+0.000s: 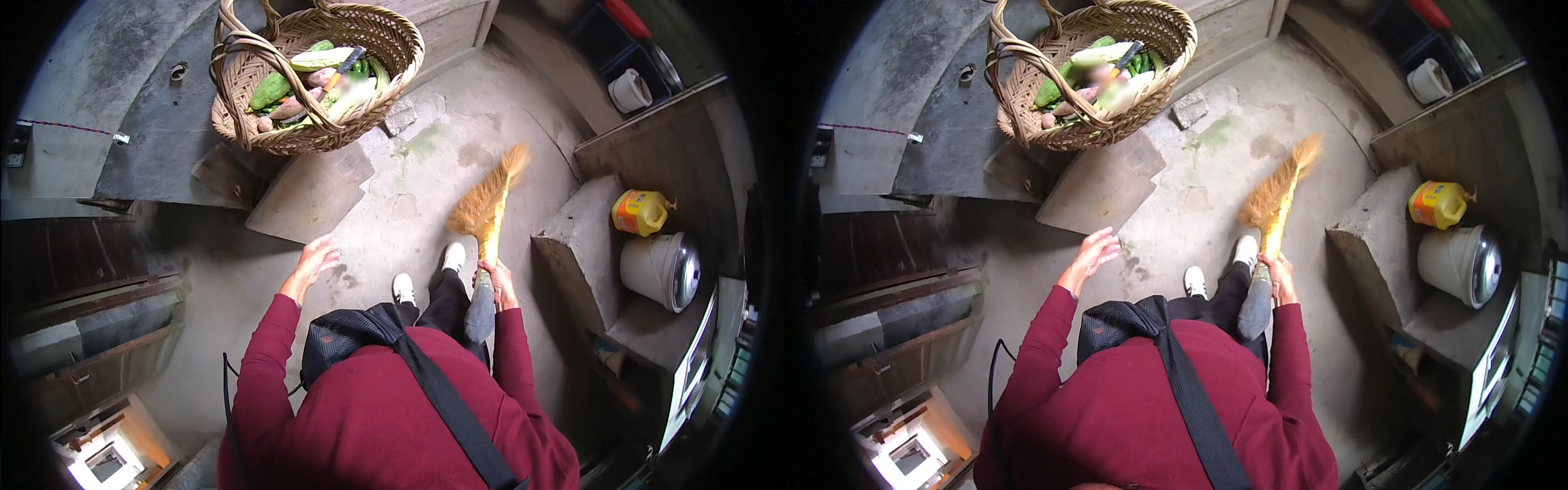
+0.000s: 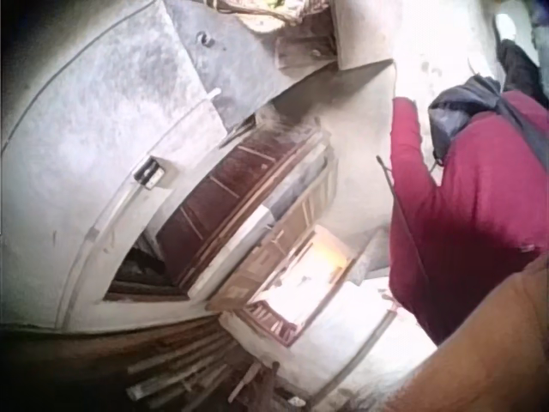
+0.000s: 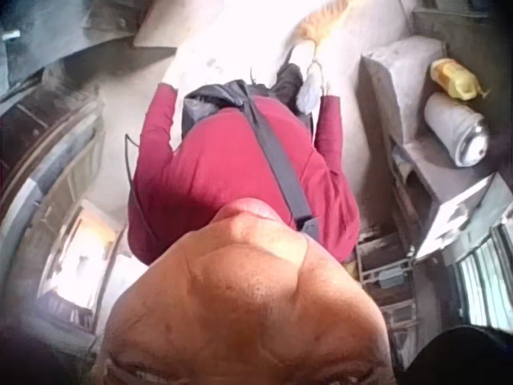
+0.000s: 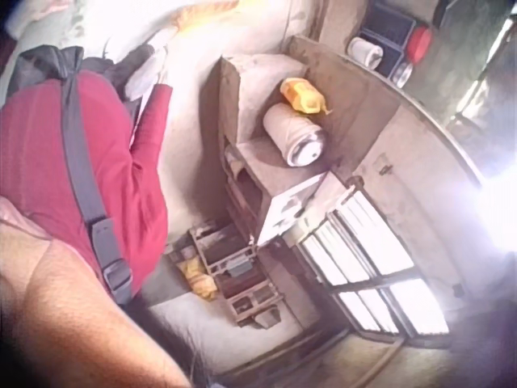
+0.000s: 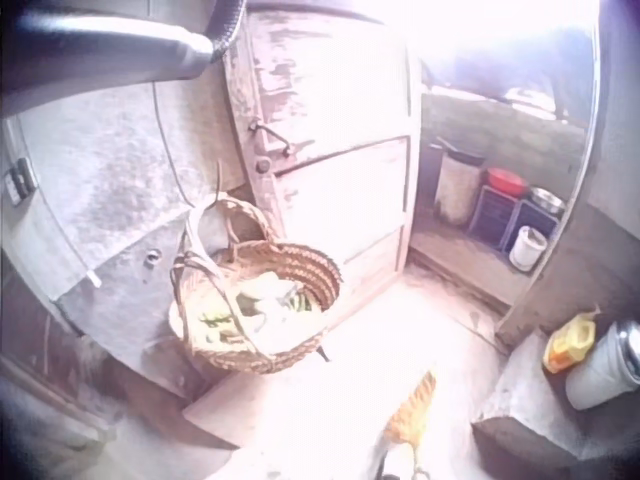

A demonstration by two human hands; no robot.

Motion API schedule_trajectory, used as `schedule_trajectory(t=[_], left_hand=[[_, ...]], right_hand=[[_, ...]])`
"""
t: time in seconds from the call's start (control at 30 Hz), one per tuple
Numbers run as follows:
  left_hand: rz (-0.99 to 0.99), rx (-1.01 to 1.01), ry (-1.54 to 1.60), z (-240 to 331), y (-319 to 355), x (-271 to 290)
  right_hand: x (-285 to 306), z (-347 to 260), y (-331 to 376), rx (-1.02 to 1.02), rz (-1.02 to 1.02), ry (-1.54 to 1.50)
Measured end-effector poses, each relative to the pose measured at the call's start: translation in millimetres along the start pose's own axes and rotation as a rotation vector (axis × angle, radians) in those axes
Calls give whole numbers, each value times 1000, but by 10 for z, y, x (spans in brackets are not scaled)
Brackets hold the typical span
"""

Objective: The person sweeps a cluttered concrete floor using a traditional straw broom. They move a basket of vegetables and a wooden stool to clear the area and continue sweeping debris into a pile near a hearth.

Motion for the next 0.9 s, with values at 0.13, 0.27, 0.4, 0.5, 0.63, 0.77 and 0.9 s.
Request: schedule_trajectory(t=[0.13, 0.27, 0.4, 0.5, 0.63, 0.77, 0.9], left_hand=[[65, -469, -151, 819, -30, -261], [194, -1176, -703, 2299, 541, -1132], [239, -1635, -1005, 2959, 886, -1790], [491, -1498, -1196, 3175, 684, -2057], [592, -1218, -1226, 3182, 300, -2067], [597, -1168, -1266, 3108, 99, -2014], [654, -1160, -1222, 3154, 117, -2010]], right_hand=[[-385, -406, -252, 35, -103, 64], [-543, -781, -1145, 95, -211, 226], [-282, -1075, -1493, -170, -280, 155], [249, -1208, -1422, -268, -168, 121], [311, -1582, -1246, -223, -39, -18], [-138, -2107, -1185, -56, -84, 103], [-624, -2479, -1688, 53, -211, 181]])
Point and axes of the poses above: each hand's wrist, its own y-axis away from the middle knuckle, its own x-axis out of the back of the hand, z = x × y, the point moved 7 cm from there along -y, towards the middle knuckle, and after that the axes turned 3 degrees about -x, right-handed, at the moved point
